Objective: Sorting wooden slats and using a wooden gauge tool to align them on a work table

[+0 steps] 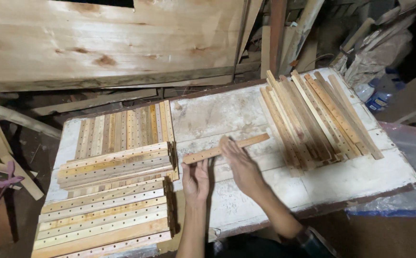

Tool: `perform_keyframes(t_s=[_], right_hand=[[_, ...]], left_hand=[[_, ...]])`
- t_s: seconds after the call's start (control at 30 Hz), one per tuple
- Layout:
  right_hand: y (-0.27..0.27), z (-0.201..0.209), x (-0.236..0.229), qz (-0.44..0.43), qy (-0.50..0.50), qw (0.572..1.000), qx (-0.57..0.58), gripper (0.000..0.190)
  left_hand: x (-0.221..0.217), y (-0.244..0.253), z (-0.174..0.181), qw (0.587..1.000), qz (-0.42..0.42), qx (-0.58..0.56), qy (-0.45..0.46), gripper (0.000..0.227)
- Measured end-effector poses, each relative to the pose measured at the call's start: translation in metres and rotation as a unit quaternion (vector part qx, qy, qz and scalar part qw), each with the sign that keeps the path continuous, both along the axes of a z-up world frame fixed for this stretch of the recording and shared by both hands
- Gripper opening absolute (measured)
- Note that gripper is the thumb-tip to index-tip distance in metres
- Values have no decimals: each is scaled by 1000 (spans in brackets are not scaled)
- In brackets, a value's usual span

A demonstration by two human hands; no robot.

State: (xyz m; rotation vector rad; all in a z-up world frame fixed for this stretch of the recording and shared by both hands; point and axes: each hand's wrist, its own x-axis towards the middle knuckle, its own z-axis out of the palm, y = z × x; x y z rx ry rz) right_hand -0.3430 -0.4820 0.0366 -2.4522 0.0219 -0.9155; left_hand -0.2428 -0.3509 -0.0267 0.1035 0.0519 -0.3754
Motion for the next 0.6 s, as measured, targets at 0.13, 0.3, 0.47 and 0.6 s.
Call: perform_keyframes(t_s=[0.13,0.3,0.47,0.6], right_hand=[[-93,-63,3,-129,-13,992,-8,39],[-54,-35,12,-156,144,977,-12,39],[52,4,35,-8,50,999,-16,41],[10,-19,33,-65,-1,997,-44,39]], left_hand=[[16,-10,-7,1000,-9,-11,-19,34],[41,-16,-31,999,0,-21,-38,32],[23,-17,-21,1000,4,-3,-3,34],[37,-19,-49,1000,1,-1,17,35]])
